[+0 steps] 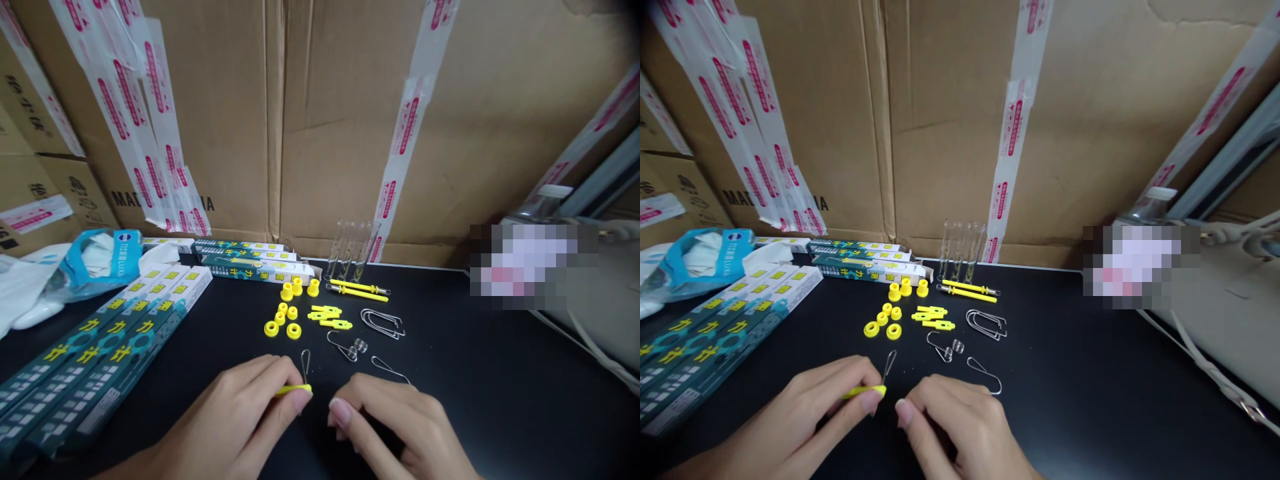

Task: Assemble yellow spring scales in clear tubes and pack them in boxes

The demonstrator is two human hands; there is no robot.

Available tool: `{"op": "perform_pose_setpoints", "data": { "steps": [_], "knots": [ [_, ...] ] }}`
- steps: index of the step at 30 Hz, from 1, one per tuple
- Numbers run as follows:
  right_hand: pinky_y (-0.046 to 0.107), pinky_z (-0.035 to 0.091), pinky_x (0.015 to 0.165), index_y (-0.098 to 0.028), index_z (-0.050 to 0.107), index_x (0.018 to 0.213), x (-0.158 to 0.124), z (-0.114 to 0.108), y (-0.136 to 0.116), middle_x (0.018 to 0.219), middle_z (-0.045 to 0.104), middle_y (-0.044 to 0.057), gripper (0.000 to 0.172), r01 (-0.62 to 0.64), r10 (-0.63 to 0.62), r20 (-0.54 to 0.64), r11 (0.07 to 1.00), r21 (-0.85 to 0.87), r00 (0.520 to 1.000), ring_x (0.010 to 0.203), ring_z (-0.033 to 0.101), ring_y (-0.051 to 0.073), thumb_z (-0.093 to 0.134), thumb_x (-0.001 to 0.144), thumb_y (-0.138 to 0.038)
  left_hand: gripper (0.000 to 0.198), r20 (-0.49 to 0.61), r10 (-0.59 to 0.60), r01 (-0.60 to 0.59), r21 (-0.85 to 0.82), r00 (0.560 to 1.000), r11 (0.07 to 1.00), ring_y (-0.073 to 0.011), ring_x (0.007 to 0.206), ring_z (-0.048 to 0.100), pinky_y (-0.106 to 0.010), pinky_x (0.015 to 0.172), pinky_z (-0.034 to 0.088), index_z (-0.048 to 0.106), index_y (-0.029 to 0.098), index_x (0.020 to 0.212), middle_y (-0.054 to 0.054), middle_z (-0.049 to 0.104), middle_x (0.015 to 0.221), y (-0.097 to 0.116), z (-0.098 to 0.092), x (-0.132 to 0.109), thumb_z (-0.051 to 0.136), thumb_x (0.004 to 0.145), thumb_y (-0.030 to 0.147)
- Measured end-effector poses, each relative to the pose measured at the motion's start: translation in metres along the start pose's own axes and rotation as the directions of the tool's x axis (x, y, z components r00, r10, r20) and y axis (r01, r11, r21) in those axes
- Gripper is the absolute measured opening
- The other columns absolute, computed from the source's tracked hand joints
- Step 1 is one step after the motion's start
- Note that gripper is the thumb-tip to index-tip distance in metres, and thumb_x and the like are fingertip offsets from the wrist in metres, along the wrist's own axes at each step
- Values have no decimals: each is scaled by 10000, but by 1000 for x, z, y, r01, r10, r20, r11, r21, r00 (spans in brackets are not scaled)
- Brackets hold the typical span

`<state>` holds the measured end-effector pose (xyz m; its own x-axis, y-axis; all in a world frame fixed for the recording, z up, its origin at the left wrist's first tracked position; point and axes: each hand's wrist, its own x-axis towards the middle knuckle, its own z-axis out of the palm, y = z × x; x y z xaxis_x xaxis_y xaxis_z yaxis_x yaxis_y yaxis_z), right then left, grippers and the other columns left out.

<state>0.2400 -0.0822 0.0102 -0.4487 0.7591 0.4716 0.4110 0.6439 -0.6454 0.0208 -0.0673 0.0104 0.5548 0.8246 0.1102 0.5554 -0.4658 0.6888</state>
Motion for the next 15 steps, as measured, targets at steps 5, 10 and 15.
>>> {"op": "perform_pose_setpoints", "data": {
  "steps": [5, 10, 15],
  "knots": [
    [180, 515, 595, -216, 609, 1139, 3, -2, 2, 827, 685, -3, 279, -47, 44, 31, 994, 98, 999, 604, 626, 97, 417, 974, -99, 255, -36, 86, -82, 104, 996, 991, -123, 702, 612, -212, 657, 450, 550, 236, 865, 46, 619, 784, 1, -1, -1, 365, 1039, 261],
    [169, 518, 580, -201, 632, 921, 4, 1, 4, 730, 655, -16, 132, 22, -21, -85, 1000, 21, 996, 596, 613, 105, 526, 950, -127, 232, -49, 197, -180, 233, 979, 956, -151, 730, 659, -232, 691, 491, 591, 226, 882, 23, 671, 810, 11, -8, 1, 397, 1007, 220],
    [189, 575, 753, -181, 557, 1326, 3, 2, 7, 1059, 697, 73, 402, 131, -134, -75, 991, -37, 988, 827, 680, 130, 478, 952, -54, 253, -29, 259, -244, 249, 965, 937, -150, 770, 681, -219, 749, 507, 599, 224, 903, 19, 695, 836, 13, -8, -1, 375, 1022, 216]
  ]
}}
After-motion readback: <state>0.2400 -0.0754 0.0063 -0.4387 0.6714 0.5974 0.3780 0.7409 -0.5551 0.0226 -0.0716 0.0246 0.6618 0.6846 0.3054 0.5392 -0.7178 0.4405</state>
